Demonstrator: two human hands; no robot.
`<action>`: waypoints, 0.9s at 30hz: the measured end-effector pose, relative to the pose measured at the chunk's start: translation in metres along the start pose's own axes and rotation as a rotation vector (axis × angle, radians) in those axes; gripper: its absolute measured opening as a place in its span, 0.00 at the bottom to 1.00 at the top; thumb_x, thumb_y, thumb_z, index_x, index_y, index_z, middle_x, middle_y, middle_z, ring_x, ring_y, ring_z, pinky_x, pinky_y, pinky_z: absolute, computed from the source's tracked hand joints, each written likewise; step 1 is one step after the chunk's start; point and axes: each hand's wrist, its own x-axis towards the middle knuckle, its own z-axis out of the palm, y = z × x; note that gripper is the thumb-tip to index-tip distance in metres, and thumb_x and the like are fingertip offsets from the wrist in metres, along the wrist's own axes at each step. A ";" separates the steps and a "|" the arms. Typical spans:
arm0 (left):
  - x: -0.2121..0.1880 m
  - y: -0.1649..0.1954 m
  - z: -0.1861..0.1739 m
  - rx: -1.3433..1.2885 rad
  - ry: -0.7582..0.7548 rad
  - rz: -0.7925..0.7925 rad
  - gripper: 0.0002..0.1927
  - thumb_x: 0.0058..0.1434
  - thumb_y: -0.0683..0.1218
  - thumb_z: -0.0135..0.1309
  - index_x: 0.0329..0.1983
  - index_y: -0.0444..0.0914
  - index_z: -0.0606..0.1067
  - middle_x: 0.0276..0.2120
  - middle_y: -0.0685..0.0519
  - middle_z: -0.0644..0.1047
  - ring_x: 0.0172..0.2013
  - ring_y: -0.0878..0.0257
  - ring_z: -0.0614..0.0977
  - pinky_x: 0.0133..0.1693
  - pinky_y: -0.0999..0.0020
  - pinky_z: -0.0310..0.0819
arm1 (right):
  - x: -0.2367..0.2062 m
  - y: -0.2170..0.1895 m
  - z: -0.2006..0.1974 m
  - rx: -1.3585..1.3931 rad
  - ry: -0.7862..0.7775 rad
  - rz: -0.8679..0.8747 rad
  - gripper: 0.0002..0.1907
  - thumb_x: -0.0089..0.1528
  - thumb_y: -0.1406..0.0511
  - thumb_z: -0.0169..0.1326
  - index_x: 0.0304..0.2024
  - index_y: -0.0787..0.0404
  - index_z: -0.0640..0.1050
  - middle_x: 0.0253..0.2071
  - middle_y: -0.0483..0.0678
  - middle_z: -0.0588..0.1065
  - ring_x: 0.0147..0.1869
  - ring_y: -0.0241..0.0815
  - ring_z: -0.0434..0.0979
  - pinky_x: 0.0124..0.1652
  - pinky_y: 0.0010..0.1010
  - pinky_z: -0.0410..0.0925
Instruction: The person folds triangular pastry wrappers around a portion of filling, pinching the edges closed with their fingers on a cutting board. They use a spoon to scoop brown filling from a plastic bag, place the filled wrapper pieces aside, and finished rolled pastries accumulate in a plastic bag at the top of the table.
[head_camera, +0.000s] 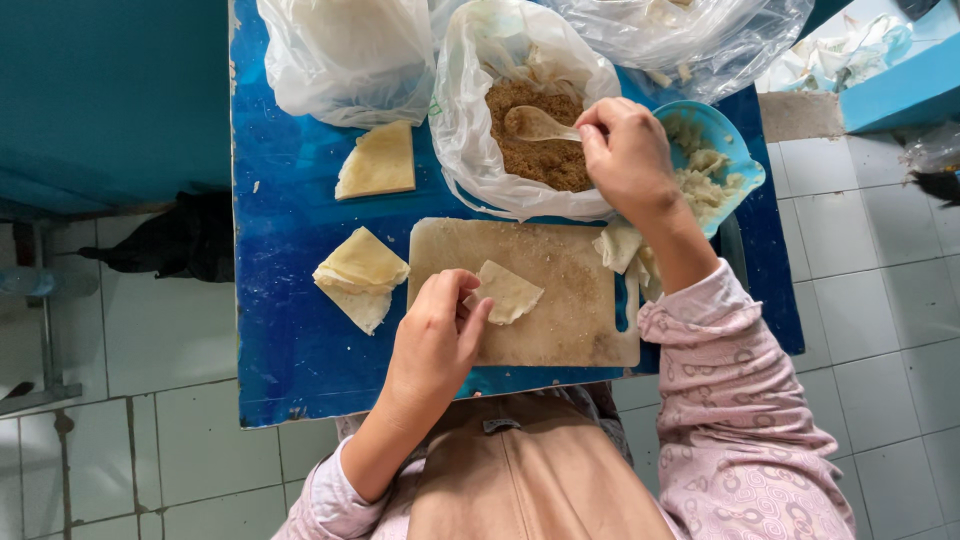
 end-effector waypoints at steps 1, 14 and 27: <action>-0.001 -0.001 0.000 0.001 0.012 0.014 0.12 0.62 0.39 0.58 0.46 0.33 0.71 0.39 0.44 0.77 0.33 0.53 0.82 0.36 0.63 0.77 | -0.001 -0.001 -0.004 0.026 0.010 0.012 0.05 0.66 0.69 0.55 0.39 0.65 0.79 0.39 0.56 0.78 0.45 0.56 0.78 0.46 0.42 0.69; -0.006 -0.004 -0.002 -0.060 0.018 -0.056 0.13 0.63 0.39 0.57 0.51 0.34 0.73 0.35 0.47 0.78 0.32 0.58 0.82 0.36 0.66 0.78 | -0.091 -0.078 -0.058 0.148 -0.257 0.093 0.03 0.62 0.70 0.55 0.36 0.63 0.79 0.34 0.50 0.75 0.39 0.47 0.74 0.39 0.34 0.65; -0.011 -0.005 0.001 -0.101 0.041 0.000 0.20 0.62 0.36 0.57 0.58 0.35 0.71 0.39 0.48 0.77 0.35 0.59 0.82 0.39 0.68 0.79 | -0.125 -0.119 -0.054 -0.303 -0.101 -0.325 0.11 0.56 0.72 0.59 0.42 0.61 0.79 0.39 0.46 0.75 0.47 0.46 0.75 0.50 0.41 0.60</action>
